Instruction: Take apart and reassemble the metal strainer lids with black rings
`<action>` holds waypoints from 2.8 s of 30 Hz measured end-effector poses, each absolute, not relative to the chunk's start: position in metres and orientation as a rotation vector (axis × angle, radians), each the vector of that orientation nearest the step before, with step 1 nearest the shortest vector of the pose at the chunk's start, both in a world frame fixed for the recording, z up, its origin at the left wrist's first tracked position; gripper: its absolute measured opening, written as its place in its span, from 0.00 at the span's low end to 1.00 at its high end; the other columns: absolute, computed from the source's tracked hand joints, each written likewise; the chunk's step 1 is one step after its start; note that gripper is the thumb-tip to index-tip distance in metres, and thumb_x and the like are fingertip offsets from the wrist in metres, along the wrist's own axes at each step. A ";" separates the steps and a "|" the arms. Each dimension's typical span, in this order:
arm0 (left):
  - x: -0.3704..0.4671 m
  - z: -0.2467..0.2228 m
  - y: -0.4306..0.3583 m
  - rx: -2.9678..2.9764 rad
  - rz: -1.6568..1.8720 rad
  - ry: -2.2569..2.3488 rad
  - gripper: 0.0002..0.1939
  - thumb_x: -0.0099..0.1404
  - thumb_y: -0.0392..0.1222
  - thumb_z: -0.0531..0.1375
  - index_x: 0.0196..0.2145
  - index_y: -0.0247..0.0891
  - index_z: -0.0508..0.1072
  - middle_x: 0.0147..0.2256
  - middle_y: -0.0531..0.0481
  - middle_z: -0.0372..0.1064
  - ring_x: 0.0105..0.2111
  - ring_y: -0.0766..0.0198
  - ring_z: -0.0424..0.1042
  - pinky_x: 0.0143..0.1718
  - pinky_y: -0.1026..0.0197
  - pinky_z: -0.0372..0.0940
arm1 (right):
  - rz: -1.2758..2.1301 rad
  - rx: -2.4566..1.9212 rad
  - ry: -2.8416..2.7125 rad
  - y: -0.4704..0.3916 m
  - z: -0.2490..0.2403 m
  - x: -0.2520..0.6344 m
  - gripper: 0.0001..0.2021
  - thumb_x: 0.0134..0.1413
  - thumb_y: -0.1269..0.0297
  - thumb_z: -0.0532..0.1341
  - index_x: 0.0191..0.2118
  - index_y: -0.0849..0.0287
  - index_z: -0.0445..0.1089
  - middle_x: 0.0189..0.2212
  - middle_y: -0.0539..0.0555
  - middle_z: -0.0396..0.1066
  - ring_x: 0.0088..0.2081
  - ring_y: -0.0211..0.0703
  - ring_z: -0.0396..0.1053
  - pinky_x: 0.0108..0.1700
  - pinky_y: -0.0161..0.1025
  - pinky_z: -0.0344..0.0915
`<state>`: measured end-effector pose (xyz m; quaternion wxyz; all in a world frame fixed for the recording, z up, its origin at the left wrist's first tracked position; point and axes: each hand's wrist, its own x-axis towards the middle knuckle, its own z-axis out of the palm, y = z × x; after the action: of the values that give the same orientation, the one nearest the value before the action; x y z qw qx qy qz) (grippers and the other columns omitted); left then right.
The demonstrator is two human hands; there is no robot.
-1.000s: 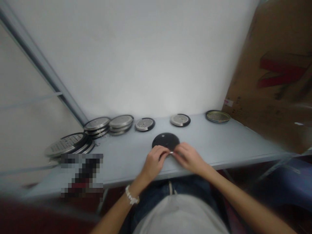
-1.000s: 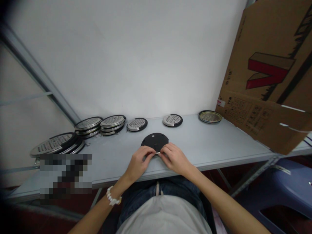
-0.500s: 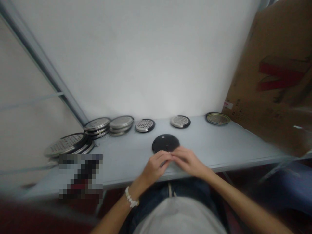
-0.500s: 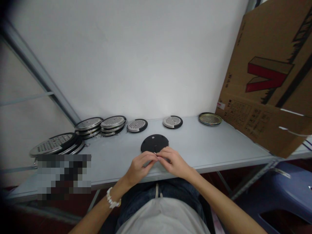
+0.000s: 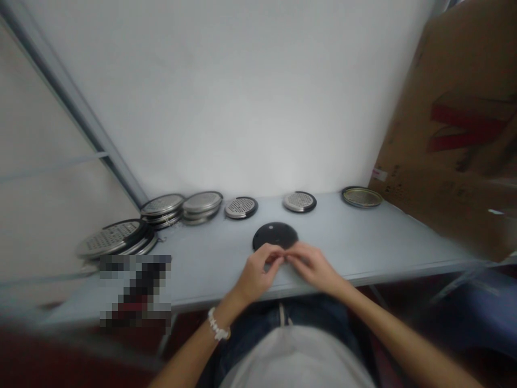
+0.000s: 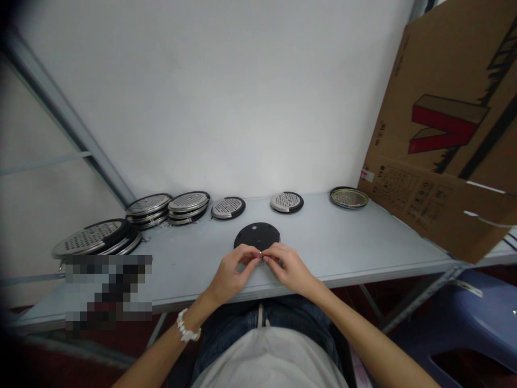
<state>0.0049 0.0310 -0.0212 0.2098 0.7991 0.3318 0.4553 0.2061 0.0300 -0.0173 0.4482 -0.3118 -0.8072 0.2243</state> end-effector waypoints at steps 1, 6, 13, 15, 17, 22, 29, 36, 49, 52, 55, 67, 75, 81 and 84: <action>0.005 -0.020 0.032 2.240 1.278 0.963 0.04 0.70 0.37 0.58 0.43 0.39 0.71 0.38 0.49 0.72 0.38 0.64 0.75 0.42 0.61 0.72 | 0.511 -0.765 -2.007 0.031 -0.019 0.206 0.10 0.68 0.66 0.56 0.45 0.57 0.75 0.37 0.57 0.75 0.39 0.45 0.71 0.44 0.43 0.70; 0.006 -0.020 0.034 2.385 1.239 1.055 0.04 0.71 0.37 0.57 0.38 0.39 0.72 0.36 0.49 0.72 0.37 0.62 0.73 0.41 0.59 0.70 | 0.290 -0.798 -2.115 0.038 -0.030 0.205 0.13 0.67 0.71 0.53 0.48 0.56 0.74 0.40 0.58 0.72 0.43 0.48 0.69 0.46 0.46 0.69; 0.008 -0.026 0.035 2.623 1.137 1.191 0.06 0.71 0.34 0.56 0.39 0.39 0.73 0.38 0.47 0.75 0.39 0.57 0.73 0.44 0.54 0.69 | 0.295 -0.805 -2.108 0.044 -0.031 0.205 0.14 0.66 0.74 0.54 0.46 0.56 0.75 0.39 0.58 0.73 0.43 0.47 0.69 0.46 0.46 0.69; 0.008 -0.026 0.036 2.621 1.117 1.214 0.06 0.71 0.33 0.57 0.40 0.39 0.73 0.39 0.46 0.76 0.40 0.56 0.73 0.45 0.53 0.69 | 0.320 -0.813 -2.080 0.046 -0.031 0.205 0.12 0.66 0.75 0.55 0.45 0.56 0.75 0.39 0.57 0.75 0.42 0.47 0.71 0.47 0.46 0.70; 0.007 -0.026 0.036 2.595 1.118 1.211 0.06 0.70 0.33 0.57 0.41 0.39 0.73 0.39 0.46 0.76 0.41 0.56 0.74 0.46 0.53 0.69 | 0.316 -0.829 -2.056 0.048 -0.033 0.206 0.11 0.65 0.74 0.56 0.43 0.56 0.75 0.38 0.57 0.76 0.42 0.48 0.72 0.48 0.47 0.70; 0.006 -0.026 0.039 2.517 1.137 1.182 0.06 0.70 0.32 0.58 0.40 0.39 0.74 0.39 0.48 0.77 0.40 0.58 0.75 0.45 0.56 0.69 | 0.326 -0.876 -2.028 0.057 -0.040 0.211 0.10 0.63 0.74 0.59 0.42 0.57 0.77 0.45 0.60 0.78 0.50 0.51 0.74 0.55 0.51 0.70; 0.005 -0.023 0.043 2.494 1.072 1.236 0.05 0.69 0.33 0.59 0.39 0.40 0.75 0.39 0.50 0.79 0.39 0.59 0.76 0.44 0.57 0.68 | 0.361 -0.810 -2.215 0.064 -0.029 0.218 0.12 0.65 0.73 0.58 0.47 0.57 0.77 0.46 0.59 0.77 0.49 0.48 0.75 0.54 0.47 0.71; 0.006 -0.020 0.045 2.477 0.998 1.286 0.05 0.70 0.35 0.59 0.39 0.42 0.75 0.40 0.53 0.79 0.40 0.60 0.77 0.44 0.60 0.67 | 0.333 -0.733 -2.270 0.069 -0.025 0.222 0.11 0.66 0.71 0.57 0.46 0.59 0.78 0.45 0.60 0.76 0.47 0.46 0.74 0.51 0.43 0.72; 0.006 -0.026 0.048 2.427 1.157 1.168 0.06 0.68 0.32 0.60 0.36 0.39 0.75 0.37 0.49 0.76 0.37 0.61 0.76 0.41 0.61 0.68 | 0.124 -0.638 -2.369 0.074 -0.029 0.221 0.13 0.66 0.74 0.55 0.48 0.60 0.75 0.42 0.61 0.74 0.46 0.48 0.71 0.49 0.46 0.72; 0.005 -0.024 0.050 2.432 1.151 1.173 0.06 0.67 0.31 0.60 0.35 0.39 0.75 0.36 0.50 0.77 0.37 0.61 0.76 0.41 0.61 0.68 | 0.094 -0.619 -2.404 0.077 -0.028 0.222 0.14 0.64 0.76 0.56 0.50 0.59 0.75 0.42 0.61 0.74 0.45 0.47 0.71 0.49 0.45 0.71; 0.003 -0.023 0.051 2.472 1.131 1.177 0.07 0.66 0.29 0.60 0.35 0.39 0.75 0.35 0.51 0.78 0.37 0.61 0.76 0.41 0.61 0.68 | 0.072 -0.607 -2.449 0.079 -0.025 0.222 0.15 0.63 0.77 0.56 0.50 0.60 0.75 0.41 0.61 0.73 0.44 0.47 0.71 0.48 0.44 0.71; 0.000 -0.026 0.055 2.431 1.129 1.128 0.07 0.67 0.31 0.61 0.38 0.40 0.78 0.38 0.51 0.80 0.38 0.61 0.78 0.44 0.60 0.70 | -0.090 -0.588 -2.649 0.082 -0.018 0.225 0.17 0.62 0.78 0.55 0.53 0.66 0.72 0.39 0.61 0.70 0.43 0.47 0.68 0.45 0.42 0.68; 0.000 -0.016 0.060 2.586 0.940 1.085 0.07 0.67 0.29 0.59 0.35 0.39 0.75 0.36 0.49 0.77 0.37 0.60 0.76 0.42 0.59 0.68 | -0.157 -0.555 -2.711 0.087 -0.017 0.228 0.17 0.60 0.78 0.55 0.53 0.67 0.71 0.36 0.59 0.68 0.40 0.47 0.65 0.45 0.41 0.66; 0.001 -0.016 0.059 2.597 0.950 1.052 0.07 0.68 0.31 0.58 0.34 0.39 0.74 0.34 0.49 0.75 0.37 0.60 0.74 0.42 0.59 0.67 | -0.185 -0.497 -2.754 0.091 -0.016 0.229 0.17 0.59 0.79 0.55 0.53 0.69 0.71 0.36 0.60 0.67 0.40 0.48 0.63 0.45 0.43 0.66; 0.001 -0.018 0.059 2.588 0.976 1.046 0.08 0.68 0.31 0.58 0.33 0.39 0.74 0.34 0.49 0.75 0.38 0.59 0.74 0.43 0.58 0.67 | -0.205 -0.481 -2.757 0.092 -0.015 0.229 0.19 0.59 0.79 0.55 0.55 0.69 0.70 0.36 0.60 0.68 0.41 0.49 0.64 0.45 0.44 0.67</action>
<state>0.0010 0.0593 -0.0183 0.0920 0.8715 0.3521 0.3287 0.2291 0.0922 -0.0152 0.1671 -0.1691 -0.9687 -0.0721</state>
